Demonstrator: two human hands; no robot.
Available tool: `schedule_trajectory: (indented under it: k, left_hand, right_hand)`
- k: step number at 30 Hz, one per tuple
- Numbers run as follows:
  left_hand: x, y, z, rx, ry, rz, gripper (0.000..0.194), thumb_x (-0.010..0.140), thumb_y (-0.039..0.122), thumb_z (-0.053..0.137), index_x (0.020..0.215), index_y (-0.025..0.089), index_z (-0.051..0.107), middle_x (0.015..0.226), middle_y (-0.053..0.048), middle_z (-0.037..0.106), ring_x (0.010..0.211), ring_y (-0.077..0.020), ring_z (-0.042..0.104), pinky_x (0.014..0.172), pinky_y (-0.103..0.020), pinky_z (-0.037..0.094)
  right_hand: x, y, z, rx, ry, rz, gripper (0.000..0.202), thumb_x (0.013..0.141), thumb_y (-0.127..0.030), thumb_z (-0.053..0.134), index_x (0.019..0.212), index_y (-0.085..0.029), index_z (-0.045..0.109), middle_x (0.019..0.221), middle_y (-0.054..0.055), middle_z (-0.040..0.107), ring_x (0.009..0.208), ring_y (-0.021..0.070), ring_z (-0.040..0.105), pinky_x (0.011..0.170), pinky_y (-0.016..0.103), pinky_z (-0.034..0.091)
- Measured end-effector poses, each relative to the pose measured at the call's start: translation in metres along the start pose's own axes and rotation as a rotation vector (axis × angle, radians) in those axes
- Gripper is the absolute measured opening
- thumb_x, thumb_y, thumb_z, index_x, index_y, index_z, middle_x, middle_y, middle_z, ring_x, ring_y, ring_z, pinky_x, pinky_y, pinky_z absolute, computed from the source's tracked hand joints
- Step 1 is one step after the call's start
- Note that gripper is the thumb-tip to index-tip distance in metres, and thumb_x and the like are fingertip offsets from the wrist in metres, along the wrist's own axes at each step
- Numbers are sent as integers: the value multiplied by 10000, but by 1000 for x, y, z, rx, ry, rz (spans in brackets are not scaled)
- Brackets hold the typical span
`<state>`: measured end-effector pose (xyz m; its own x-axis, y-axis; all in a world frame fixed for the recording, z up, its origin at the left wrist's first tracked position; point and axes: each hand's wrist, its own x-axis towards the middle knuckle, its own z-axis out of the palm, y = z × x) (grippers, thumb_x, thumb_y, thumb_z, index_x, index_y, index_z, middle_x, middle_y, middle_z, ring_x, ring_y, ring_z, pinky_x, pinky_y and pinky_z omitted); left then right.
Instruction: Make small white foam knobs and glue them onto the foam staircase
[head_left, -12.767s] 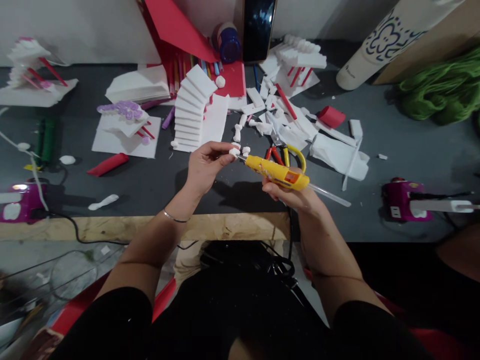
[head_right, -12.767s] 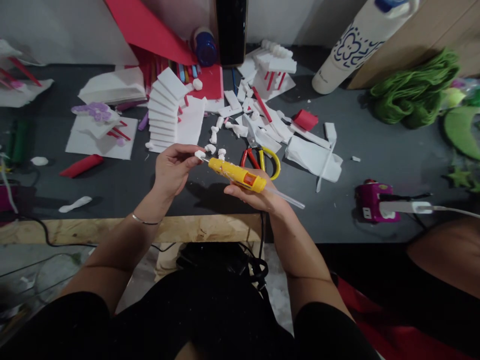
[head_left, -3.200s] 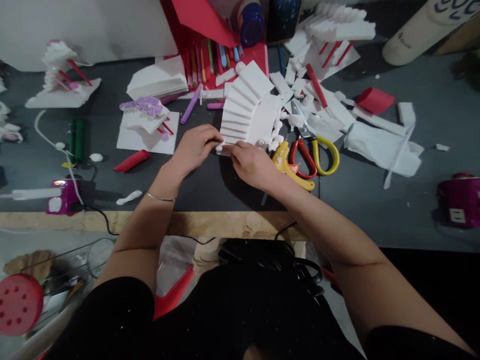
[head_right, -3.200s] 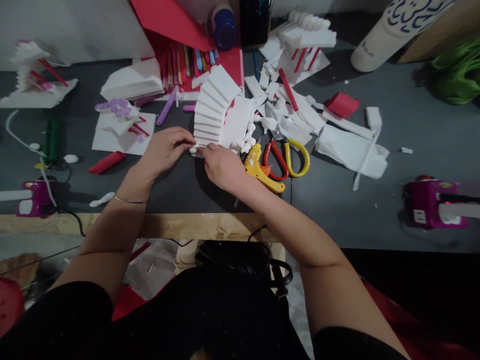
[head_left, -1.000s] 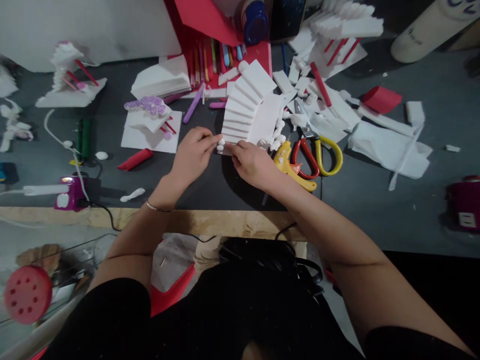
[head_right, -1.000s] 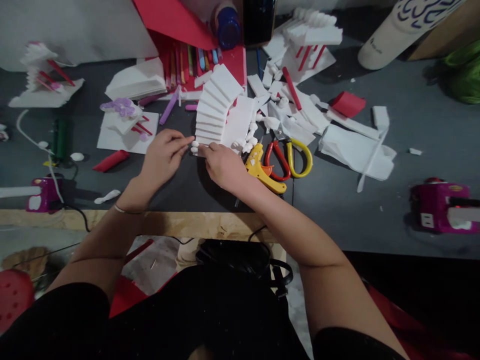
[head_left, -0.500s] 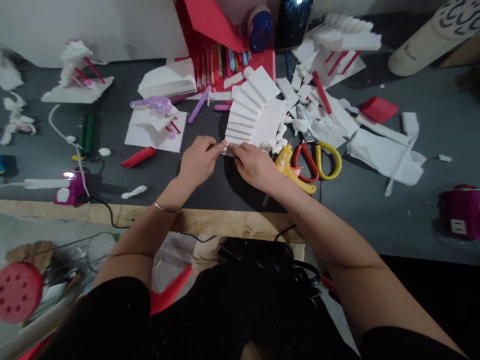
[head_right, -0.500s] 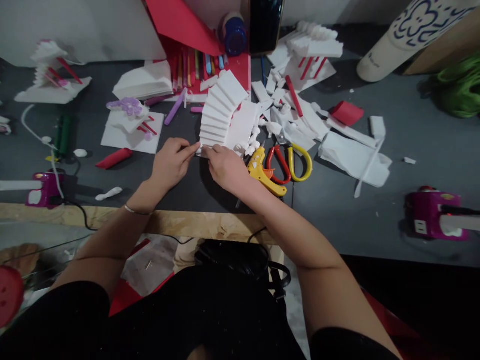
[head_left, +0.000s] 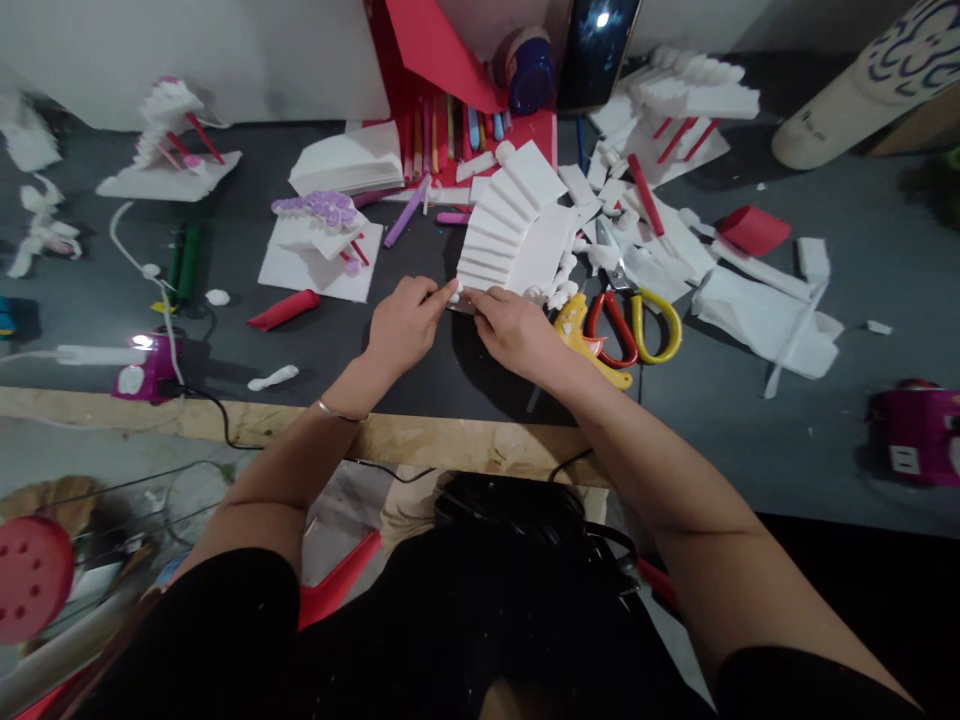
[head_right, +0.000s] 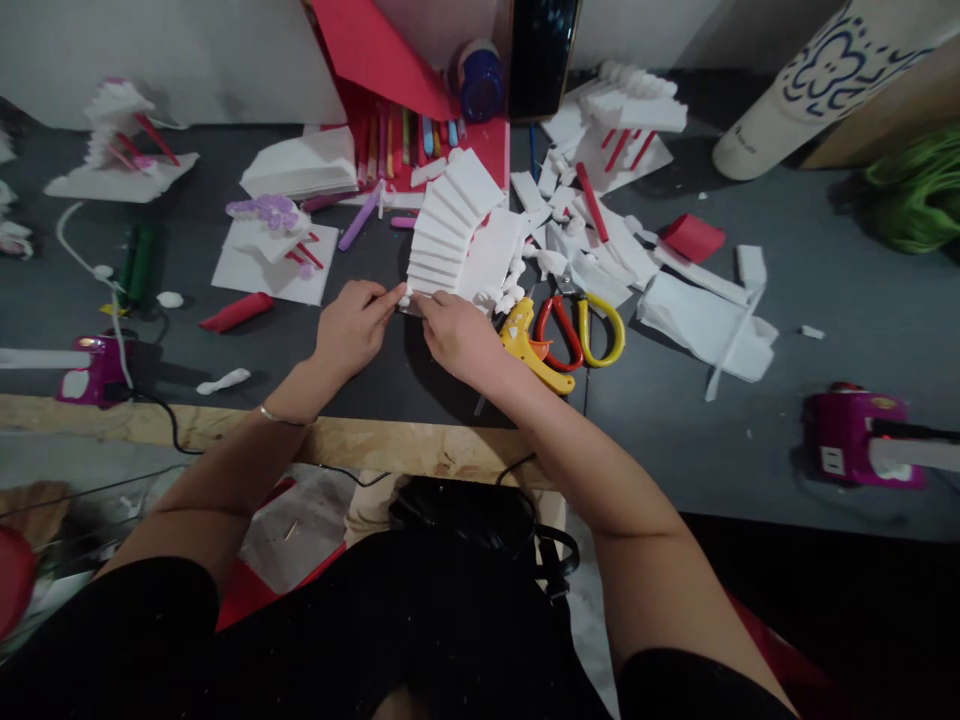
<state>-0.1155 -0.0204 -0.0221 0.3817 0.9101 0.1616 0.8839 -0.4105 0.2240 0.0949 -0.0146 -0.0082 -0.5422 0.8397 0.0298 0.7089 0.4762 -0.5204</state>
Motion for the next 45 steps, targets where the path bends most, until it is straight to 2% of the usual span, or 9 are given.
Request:
schedule_trajectory:
  k: [5,9,15,20,26,32,38,41,45]
  left_hand:
    - [-5,2,-13,-146,195,-114,432,1105,356,324,1368,226,641,1127,-104,713,1067,-227,649,905,-350,504]
    - [-10,15,-19,-197,122,-83,369,1088,403,395,1037,226,715,924,-73,739,902,-210,665,822,-343,509]
    - [4,49,1,-101,-7,211,317,1041,239,447,1184,156,718,1123,-163,763,1110,-292,677,931,-431,561]
    - [14,62,12,-4,-95,391,413,1031,122,400,1352,88,658,1300,-215,727,1242,-317,661,1024,-471,571]
    - [3,53,6,58,-47,304,391,1031,152,428,1333,135,675,1256,-189,736,1215,-310,672,988,-461,583]
    - [12,53,-4,156,0,168,283,1042,231,461,1047,135,727,1026,-168,725,1029,-310,658,852,-432,555]
    - [63,77,18,-18,27,158,414,1006,175,538,1413,152,612,1326,-169,658,1226,-305,582,999,-420,528]
    - [81,76,30,-120,-41,129,332,972,88,507,1198,169,736,1164,-138,704,1139,-286,619,954,-410,538]
    - [82,70,32,-418,27,-11,317,891,16,537,1033,178,770,1050,-93,738,1011,-225,677,948,-373,541]
  right_hand:
    - [-24,9,-39,43,177,1,416,1013,-183,381,1293,-152,687,1158,166,725,987,272,686,861,400,535]
    - [-75,26,-65,-114,162,95,293,1007,-268,465,1159,-197,704,1069,148,712,951,299,675,831,448,540]
    - [-124,41,-42,-236,141,177,399,876,-271,663,1247,-140,601,1200,213,669,1109,382,627,930,555,551]
    - [-122,48,-26,-188,249,199,345,879,-185,559,1219,-172,615,1178,191,673,1086,350,635,914,545,564]
    - [-123,59,-22,-156,340,178,338,859,-157,553,1185,-172,642,1182,188,674,1137,350,641,967,556,557]
    - [-124,66,-12,-126,428,151,330,827,-139,589,1153,-161,632,1148,185,664,1078,341,640,941,537,562]
    - [-125,64,-20,-108,369,126,309,861,-206,643,1167,-174,630,1134,182,676,1084,357,640,905,540,558]
    - [-124,63,-32,-72,370,96,304,913,-314,661,1189,-188,635,1178,186,676,1112,359,635,935,551,552]
    - [-109,64,-50,15,462,77,251,921,-297,643,1153,-202,656,1141,156,692,1088,320,654,945,502,557]
